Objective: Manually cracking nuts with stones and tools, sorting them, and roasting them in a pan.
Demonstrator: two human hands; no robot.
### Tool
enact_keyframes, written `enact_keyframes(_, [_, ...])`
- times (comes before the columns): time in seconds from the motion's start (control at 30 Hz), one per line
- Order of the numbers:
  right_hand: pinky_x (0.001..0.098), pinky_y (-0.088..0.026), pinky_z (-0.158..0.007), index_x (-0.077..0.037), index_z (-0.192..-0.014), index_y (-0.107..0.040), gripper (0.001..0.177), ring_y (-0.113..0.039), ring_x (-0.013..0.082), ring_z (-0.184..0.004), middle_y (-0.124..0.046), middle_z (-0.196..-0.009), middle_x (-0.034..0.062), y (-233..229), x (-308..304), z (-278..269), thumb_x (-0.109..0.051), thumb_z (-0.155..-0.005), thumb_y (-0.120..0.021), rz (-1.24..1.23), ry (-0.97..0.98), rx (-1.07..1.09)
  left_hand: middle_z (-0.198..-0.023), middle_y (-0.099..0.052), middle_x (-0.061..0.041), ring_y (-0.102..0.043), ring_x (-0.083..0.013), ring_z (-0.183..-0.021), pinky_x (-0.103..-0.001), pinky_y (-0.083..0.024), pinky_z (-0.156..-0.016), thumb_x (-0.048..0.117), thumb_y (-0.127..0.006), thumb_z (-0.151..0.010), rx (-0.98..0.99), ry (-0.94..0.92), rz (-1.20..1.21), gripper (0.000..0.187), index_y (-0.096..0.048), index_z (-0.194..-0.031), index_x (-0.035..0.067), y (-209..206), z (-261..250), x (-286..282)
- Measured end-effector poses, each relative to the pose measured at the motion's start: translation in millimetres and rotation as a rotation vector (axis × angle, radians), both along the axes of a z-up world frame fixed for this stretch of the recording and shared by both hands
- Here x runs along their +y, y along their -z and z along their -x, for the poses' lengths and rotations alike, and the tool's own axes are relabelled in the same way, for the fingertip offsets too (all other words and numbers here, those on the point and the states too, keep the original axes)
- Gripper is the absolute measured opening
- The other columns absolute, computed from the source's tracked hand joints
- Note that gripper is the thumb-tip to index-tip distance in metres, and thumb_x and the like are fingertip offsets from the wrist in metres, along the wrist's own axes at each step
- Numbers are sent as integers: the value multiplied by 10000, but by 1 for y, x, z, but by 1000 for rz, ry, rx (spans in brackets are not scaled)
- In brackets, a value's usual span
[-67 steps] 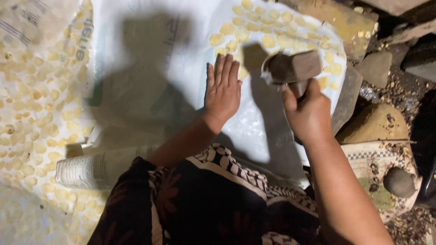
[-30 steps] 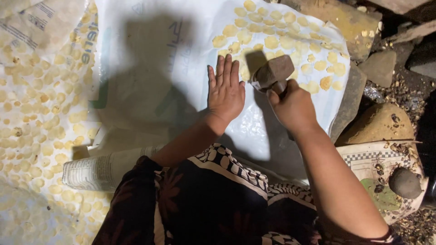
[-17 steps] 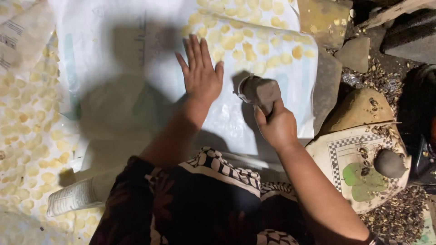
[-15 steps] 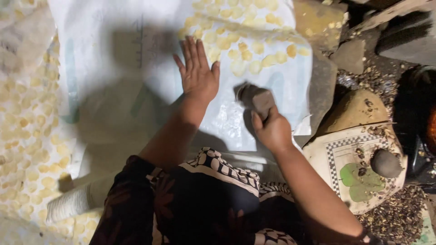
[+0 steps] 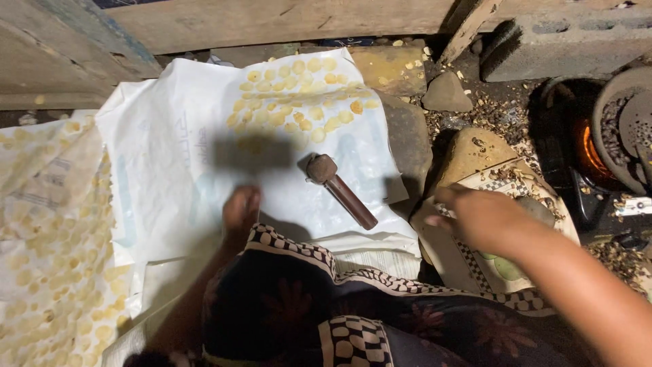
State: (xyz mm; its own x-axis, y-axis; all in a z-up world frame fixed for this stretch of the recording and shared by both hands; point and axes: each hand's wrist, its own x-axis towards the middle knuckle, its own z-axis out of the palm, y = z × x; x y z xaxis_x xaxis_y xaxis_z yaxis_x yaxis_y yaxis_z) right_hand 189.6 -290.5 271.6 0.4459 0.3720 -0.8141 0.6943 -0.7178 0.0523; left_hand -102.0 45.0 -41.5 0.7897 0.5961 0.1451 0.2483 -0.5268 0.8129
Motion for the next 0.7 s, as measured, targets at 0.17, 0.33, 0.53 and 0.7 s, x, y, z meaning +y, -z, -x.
enact_keyframes(0.17, [415, -571, -864, -196, -1353, -618, 465, -748, 262, -976, -740, -1189, 97, -5, -117, -35, -390, -932, -654, -350, 153, -228, -1210, -666, -143, -678, -248, -1043, -364, -588, -919, 273, -507, -1084, 4, -53, 141, 310, -607, -1252, 33, 57, 120, -38])
enact_keyframes(0.33, [355, -576, -643, -87, -1144, -743, 350, -757, 215, -721, -774, -941, 92, -24, -194, -17, -357, -923, -730, -783, 287, -453, -1274, -621, -151, -642, -262, -1092, -374, -566, -943, 396, -484, -1062, 15, -71, 329, 452, -555, -1314, 27, 65, 200, -61])
enact_keyframes(0.53, [347, -531, -599, -74, -1158, -751, 254, -670, 208, -642, -752, -820, 117, -18, -228, -4, -271, -998, -735, -1070, 519, -499, -1350, -567, -162, -600, -279, -1150, -386, -539, -973, 542, -455, -1036, 24, -117, 515, 631, -493, -1388, 19, 17, 251, -44])
enact_keyframes(0.7, [471, -572, -846, -115, -1218, -709, 351, -744, 355, -912, -751, -1028, 192, 64, -209, -32, -386, -1007, -638, -944, 533, -223, -1413, -522, -172, -564, -294, -1199, -397, -517, -997, 664, -429, -1014, 15, -199, 715, 784, -441, -1449, 12, 2, 267, -23])
